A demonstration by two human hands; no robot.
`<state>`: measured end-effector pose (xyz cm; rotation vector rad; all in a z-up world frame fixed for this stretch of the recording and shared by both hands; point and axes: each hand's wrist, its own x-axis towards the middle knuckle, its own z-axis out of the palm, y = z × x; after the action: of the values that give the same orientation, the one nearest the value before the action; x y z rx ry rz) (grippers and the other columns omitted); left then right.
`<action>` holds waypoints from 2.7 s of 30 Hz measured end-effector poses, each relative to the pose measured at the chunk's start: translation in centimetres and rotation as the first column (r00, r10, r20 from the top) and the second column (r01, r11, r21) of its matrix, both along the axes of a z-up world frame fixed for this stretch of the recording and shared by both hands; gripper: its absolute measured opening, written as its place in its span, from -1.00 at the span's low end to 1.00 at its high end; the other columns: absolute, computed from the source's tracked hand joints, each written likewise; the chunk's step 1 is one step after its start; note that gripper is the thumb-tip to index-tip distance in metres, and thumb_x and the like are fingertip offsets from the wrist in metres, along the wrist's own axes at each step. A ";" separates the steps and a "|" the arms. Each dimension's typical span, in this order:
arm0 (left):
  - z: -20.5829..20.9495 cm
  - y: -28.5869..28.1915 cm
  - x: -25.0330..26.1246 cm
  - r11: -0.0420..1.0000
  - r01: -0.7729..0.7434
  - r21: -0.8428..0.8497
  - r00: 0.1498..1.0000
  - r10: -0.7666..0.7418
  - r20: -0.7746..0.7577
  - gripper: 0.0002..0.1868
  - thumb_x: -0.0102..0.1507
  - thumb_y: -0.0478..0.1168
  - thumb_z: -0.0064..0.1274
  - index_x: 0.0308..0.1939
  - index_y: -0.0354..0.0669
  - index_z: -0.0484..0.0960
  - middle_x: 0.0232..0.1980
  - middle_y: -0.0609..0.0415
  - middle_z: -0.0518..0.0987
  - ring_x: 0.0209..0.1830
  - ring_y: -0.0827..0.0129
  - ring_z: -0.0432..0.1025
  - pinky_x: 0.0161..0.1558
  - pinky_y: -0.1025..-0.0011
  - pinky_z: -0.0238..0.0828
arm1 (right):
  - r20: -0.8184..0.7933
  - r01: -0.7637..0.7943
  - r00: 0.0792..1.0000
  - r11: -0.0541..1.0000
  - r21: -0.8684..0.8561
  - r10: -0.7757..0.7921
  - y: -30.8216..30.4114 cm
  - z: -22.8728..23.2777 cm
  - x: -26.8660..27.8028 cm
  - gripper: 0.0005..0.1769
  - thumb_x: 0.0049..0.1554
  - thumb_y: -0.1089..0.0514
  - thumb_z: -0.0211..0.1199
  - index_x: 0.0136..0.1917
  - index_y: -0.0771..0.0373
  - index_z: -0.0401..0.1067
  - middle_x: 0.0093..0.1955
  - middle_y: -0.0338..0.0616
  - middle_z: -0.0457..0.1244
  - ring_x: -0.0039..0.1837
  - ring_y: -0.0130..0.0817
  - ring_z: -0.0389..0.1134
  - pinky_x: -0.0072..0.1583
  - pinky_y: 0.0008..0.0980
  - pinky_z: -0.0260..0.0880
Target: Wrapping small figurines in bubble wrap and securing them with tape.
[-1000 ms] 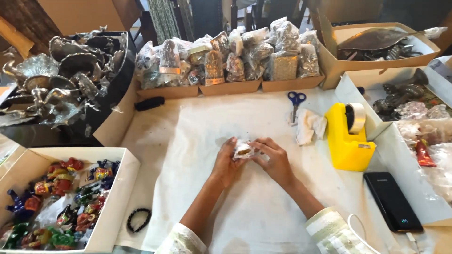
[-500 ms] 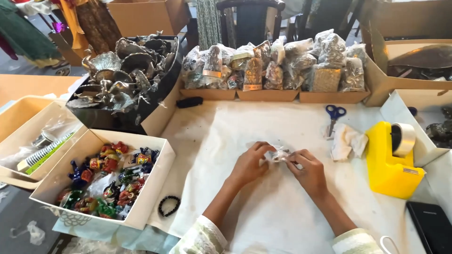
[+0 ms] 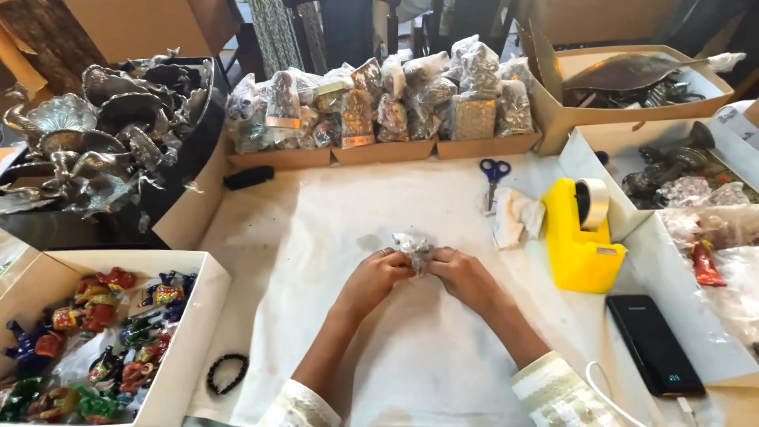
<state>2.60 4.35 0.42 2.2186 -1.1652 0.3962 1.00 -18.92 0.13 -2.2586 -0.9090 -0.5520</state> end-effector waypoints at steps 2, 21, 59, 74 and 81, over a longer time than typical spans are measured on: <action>1.3 -0.1 -0.8 0.996 -0.053 0.075 0.998 0.050 0.038 -0.73 0.09 -0.45 0.04 -0.23 -0.11 0.77 -0.11 0.14 0.65 -0.01 0.21 0.50 0.08 0.25 0.41 | 0.021 0.051 0.999 0.997 -0.052 -0.050 0.3 -0.1 -0.1 -0.72 -0.05 0.42 0.28 -0.08 0.20 0.60 0.00 -0.14 0.41 0.06 -0.10 0.45 0.06 -0.22 0.46; 0.4 -1.6 -1.3 0.987 -0.160 0.030 0.981 0.156 0.115 -0.64 0.15 -0.26 0.22 0.01 -0.18 0.55 -0.02 0.03 0.60 0.10 0.13 0.45 0.14 0.12 0.30 | -0.438 0.324 0.884 0.890 0.321 -0.163 0.8 -0.8 0.9 -0.82 0.03 0.26 0.44 -0.05 0.28 0.58 -0.15 -0.13 0.47 -0.14 -0.41 0.52 -0.03 -0.44 0.53; -0.6 -1.0 -0.2 0.996 -0.082 -0.028 0.996 0.083 0.037 -0.55 0.12 -0.18 0.30 0.07 -0.14 0.59 0.13 -0.05 0.55 0.15 -0.04 0.42 0.17 0.11 0.38 | 0.117 0.053 0.993 0.978 -0.200 -0.030 0.2 2.2 -1.2 -0.88 -0.10 0.16 0.41 -0.23 0.16 0.64 0.01 -0.15 0.35 0.09 -0.16 0.34 0.13 -0.15 0.32; 1.1 -2.0 -2.1 0.974 -0.227 0.026 0.968 0.223 0.117 -0.58 0.15 -0.16 0.28 0.05 -0.12 0.55 0.05 -0.03 0.57 0.10 0.04 0.44 0.06 0.08 0.28 | -0.008 0.129 0.991 0.978 -0.162 -0.132 -0.1 3.3 -1.5 -0.54 -0.18 0.13 0.48 0.04 0.17 0.57 0.18 -0.19 0.34 0.24 -0.15 0.33 0.25 -0.17 0.32; 0.4 -3.2 -2.7 0.908 -0.355 0.222 0.916 0.291 0.276 -0.68 0.23 -0.16 0.19 0.06 0.00 0.62 -0.12 0.04 0.61 -0.10 0.18 0.50 0.14 0.08 0.30 | -0.022 0.117 0.992 0.985 -0.128 -0.121 -0.7 0.0 -0.1 -0.58 -0.06 0.13 0.49 0.09 0.17 0.55 0.22 -0.07 0.37 0.22 -0.09 0.37 0.27 -0.15 0.35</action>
<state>-0.13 1.13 0.78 2.6761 -1.0098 0.6936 0.88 -19.60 0.14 -2.4418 -0.8183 -0.5245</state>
